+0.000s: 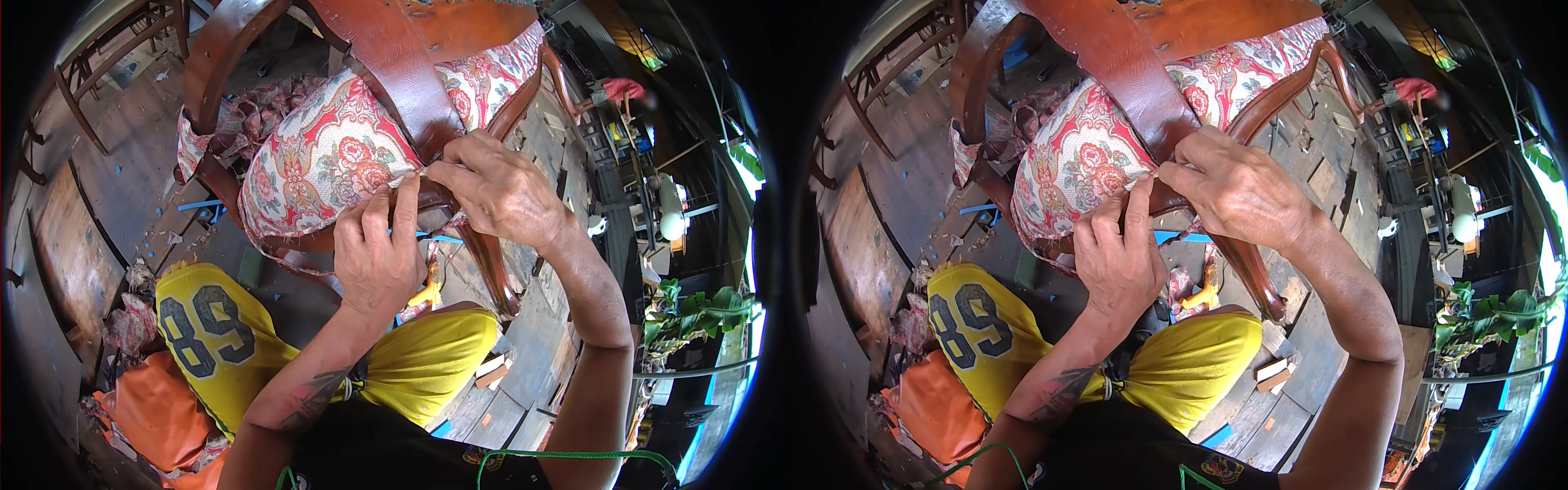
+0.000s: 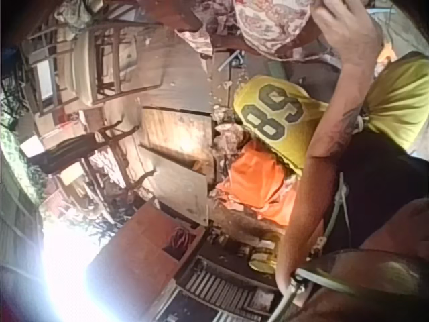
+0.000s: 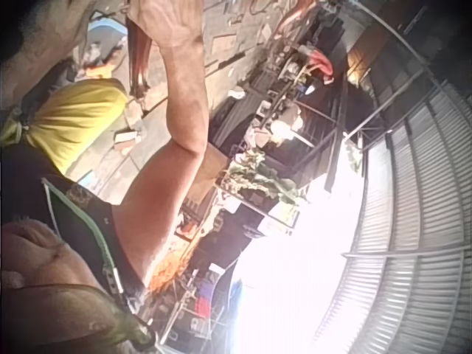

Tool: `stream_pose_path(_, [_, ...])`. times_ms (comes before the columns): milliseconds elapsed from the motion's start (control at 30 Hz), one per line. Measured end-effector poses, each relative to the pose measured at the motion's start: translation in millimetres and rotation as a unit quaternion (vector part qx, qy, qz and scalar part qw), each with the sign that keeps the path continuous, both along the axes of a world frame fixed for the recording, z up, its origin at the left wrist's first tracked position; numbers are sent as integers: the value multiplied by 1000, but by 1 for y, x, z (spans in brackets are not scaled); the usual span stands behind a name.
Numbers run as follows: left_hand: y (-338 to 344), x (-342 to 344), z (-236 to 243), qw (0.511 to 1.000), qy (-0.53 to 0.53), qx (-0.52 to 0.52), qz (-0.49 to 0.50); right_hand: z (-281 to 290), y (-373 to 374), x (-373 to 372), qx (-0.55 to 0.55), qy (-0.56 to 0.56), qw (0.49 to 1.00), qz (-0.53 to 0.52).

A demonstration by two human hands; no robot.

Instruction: Applying decorative trim to a wooden chair frame using a hot glue gun.

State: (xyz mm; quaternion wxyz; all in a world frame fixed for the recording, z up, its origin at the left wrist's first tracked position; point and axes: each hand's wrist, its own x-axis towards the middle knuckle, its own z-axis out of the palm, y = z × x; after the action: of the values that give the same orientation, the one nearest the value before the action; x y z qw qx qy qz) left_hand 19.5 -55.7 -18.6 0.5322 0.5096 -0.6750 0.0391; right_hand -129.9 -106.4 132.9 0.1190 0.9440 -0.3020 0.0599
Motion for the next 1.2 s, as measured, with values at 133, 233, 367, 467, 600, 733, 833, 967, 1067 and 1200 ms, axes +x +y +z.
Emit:
stream_pose_path(133, [0,-1,-1,1000,-7,4,6,1,1,1,-23,28,999,1])
stream_pose_path(233, [1,-2,-2,1000,-13,2,12,0,3,1,-35,55,998,-7])
stream_pose_path(367, [1,-3,-4,999,-26,-6,26,-1,2,-1,-66,94,993,9])
stream_pose_path(467, [1,-4,-6,999,-30,-1,25,-3,1,-1,-92,99,990,27])
stream_pose_path(600, [1,-4,-8,999,-30,1,24,-4,-1,-2,-125,127,983,42])
stream_pose_path(733, [2,-5,-8,999,-38,7,18,-5,-3,-2,-156,127,977,70])
stream_pose_path(833, [3,-9,-7,999,-38,7,24,-4,-3,-2,-156,129,977,70])
stream_pose_path(967, [4,-16,-6,999,-24,16,32,-3,-2,-1,-153,127,978,64])
stream_pose_path(1067, [5,-17,-7,999,-10,15,29,-5,-1,1,-155,115,979,59])
stream_pose_path(1200, [5,-15,-7,1000,17,12,14,-7,-1,1,-167,110,978,56])
